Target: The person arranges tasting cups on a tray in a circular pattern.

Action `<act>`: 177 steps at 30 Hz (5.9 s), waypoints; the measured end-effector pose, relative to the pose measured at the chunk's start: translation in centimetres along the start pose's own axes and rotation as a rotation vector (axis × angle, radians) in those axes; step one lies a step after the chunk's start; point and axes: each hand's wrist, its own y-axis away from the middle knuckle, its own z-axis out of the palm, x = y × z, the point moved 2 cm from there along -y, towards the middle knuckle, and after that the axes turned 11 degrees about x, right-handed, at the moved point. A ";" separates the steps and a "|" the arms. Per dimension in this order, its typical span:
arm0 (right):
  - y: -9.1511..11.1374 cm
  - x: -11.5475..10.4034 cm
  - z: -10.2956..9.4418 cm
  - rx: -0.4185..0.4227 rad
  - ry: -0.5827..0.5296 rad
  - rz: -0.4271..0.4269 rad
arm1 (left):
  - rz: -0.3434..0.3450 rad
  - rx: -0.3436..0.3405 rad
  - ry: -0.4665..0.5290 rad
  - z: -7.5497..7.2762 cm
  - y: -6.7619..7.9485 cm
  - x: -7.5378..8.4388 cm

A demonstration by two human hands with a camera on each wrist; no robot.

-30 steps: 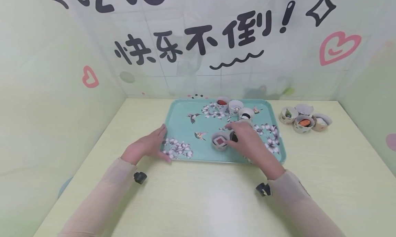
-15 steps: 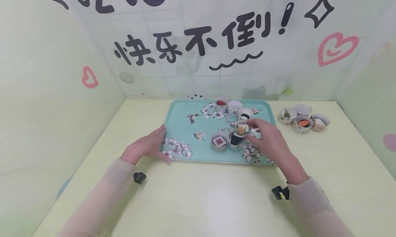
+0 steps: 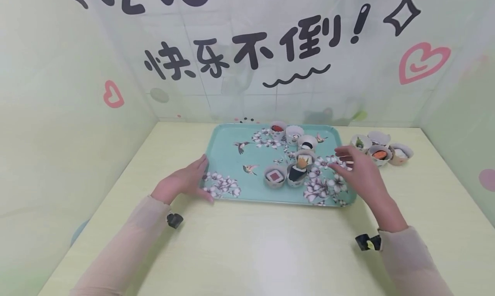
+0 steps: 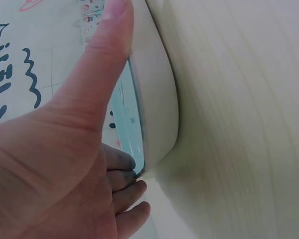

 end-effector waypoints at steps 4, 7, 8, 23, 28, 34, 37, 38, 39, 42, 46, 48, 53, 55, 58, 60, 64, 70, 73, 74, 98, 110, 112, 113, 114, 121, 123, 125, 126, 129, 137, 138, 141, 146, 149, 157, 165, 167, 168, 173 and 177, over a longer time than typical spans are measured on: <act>0.0 1.1 -0.3 0.004 0.017 0.043 | -0.003 -0.003 -0.003 0.0 -0.1 0.0; 0.1 1.9 -0.6 0.007 0.022 0.070 | 0.000 -0.009 -0.006 0.1 -0.2 0.0; 0.1 2.2 -0.7 0.010 0.026 0.075 | -0.001 -0.014 -0.007 0.1 -0.3 0.1; 0.3 5.1 -1.9 0.080 0.030 0.098 | 0.001 -0.018 -0.025 0.1 -0.3 0.1; 0.5 6.0 -2.3 0.071 0.056 0.141 | 0.000 -0.015 -0.012 0.0 -0.3 0.1; 0.5 6.9 -2.7 0.062 0.095 0.188 | -0.008 -0.013 0.004 0.0 -0.2 0.0; 0.6 7.3 -2.9 0.073 0.105 0.205 | -0.003 -0.011 0.002 -0.1 -0.1 0.1; 0.6 7.4 -3.0 0.077 0.106 0.211 | -0.002 -0.010 0.003 -0.1 -0.1 0.1; 0.5 7.6 -3.0 0.076 0.103 0.218 | -0.003 -0.013 0.004 -0.1 -0.1 0.1; 0.4 8.0 -3.2 0.077 0.103 0.238 | -0.005 -0.011 0.005 -0.2 0.0 0.1; 0.3 8.6 -3.4 0.068 0.125 0.275 | -0.009 -0.009 0.001 -0.1 0.0 0.1; 0.2 8.9 -3.5 0.066 0.135 0.294 | -0.010 -0.006 -0.001 -0.1 0.0 0.1; 0.2 9.2 -3.7 0.057 0.126 0.346 | -0.010 -0.003 -0.001 0.1 0.0 0.0; 0.3 9.3 -3.8 0.051 0.123 0.367 | -0.007 -0.004 -0.002 0.1 0.0 0.0; 0.3 9.5 -3.9 0.046 0.130 0.387 | -0.004 -0.004 -0.009 0.2 -0.1 -0.1; 0.3 9.8 -3.9 0.048 0.129 0.390 | -0.004 -0.004 -0.014 0.3 -0.1 -0.1; 0.3 10.4 -4.1 0.064 0.130 0.388 | -0.005 -0.005 -0.016 0.3 -0.1 0.0; 0.4 10.9 -4.1 0.085 0.127 0.409 | -0.009 -0.002 -0.012 0.2 0.0 0.1; 0.4 10.9 -4.1 0.082 0.124 0.426 | -0.009 -0.002 -0.005 0.2 0.0 0.1; 0.4 11.0 -4.1 0.078 0.116 0.432 | -0.008 -0.002 -0.009 0.2 0.0 0.0; -1.3 12.0 -3.8 0.000 0.069 0.516 | 0.014 0.017 -0.006 0.4 -0.1 -0.1; -2.3 12.8 -3.3 0.011 0.035 0.568 | 0.002 0.009 -0.008 0.2 -0.1 0.0; -2.2 12.9 -3.1 0.006 0.016 0.587 | 0.003 0.008 -0.007 0.2 -0.1 0.0; -2.2 13.0 -3.0 0.001 0.012 0.597 | 0.003 0.005 -0.006 0.2 -0.1 0.0; -2.1 13.1 -3.0 -0.005 0.008 0.607 | 0.003 0.003 -0.003 0.3 -0.1 0.1; -2.5 13.4 -2.8 -0.008 0.074 0.548 | -0.004 -0.001 0.000 0.4 0.0 0.0; -2.6 13.5 -2.7 -0.002 0.096 0.521 | -0.008 -0.002 0.001 0.3 0.0 0.1; -2.7 13.5 -2.7 -0.001 0.105 0.515 | -0.010 -0.003 -0.001 0.2 0.1 0.1; -2.7 13.5 -2.7 -0.002 0.105 0.519 | -0.010 -0.003 -0.001 0.2 0.1 0.1; -2.6 13.5 -2.7 -0.006 0.100 0.537 | -0.005 -0.003 -0.010 0.2 0.0 0.2; -2.5 13.4 -2.9 -0.013 0.095 0.573 | -0.007 -0.001 -0.010 0.2 0.0 0.1; -2.5 13.4 -3.0 -0.016 0.096 0.582 | -0.006 -0.001 -0.009 0.2 0.0 0.1; -2.3 13.3 -3.1 -0.022 0.099 0.604 | -0.003 0.000 -0.011 0.3 -0.1 0.1; -2.0 12.9 -3.5 -0.022 0.095 0.600 | -0.001 0.000 -0.013 0.3 -0.1 0.1; -1.8 12.6 -3.7 -0.016 0.092 0.586 | -0.001 -0.002 -0.018 0.3 -0.1 0.0; -1.6 12.3 -4.1 0.000 0.081 0.565 | 0.003 0.000 -0.018 0.2 -0.1 0.1; -1.3 11.5 -4.4 0.011 0.079 0.538 | -0.001 0.007 0.002 -0.1 0.0 0.3; -1.2 11.1 -4.5 0.010 0.079 0.524 | 0.001 0.008 0.003 -0.1 0.0 0.3; -1.2 10.9 -4.5 0.009 0.077 0.517 | 0.002 0.009 0.003 -0.1 0.0 0.3; -1.0 10.0 -4.5 0.007 0.062 0.481 | 0.015 0.015 -0.012 0.1 -0.1 0.3; -0.8 9.5 -4.4 0.004 0.057 0.462 | 0.017 0.016 -0.010 0.2 -0.2 0.3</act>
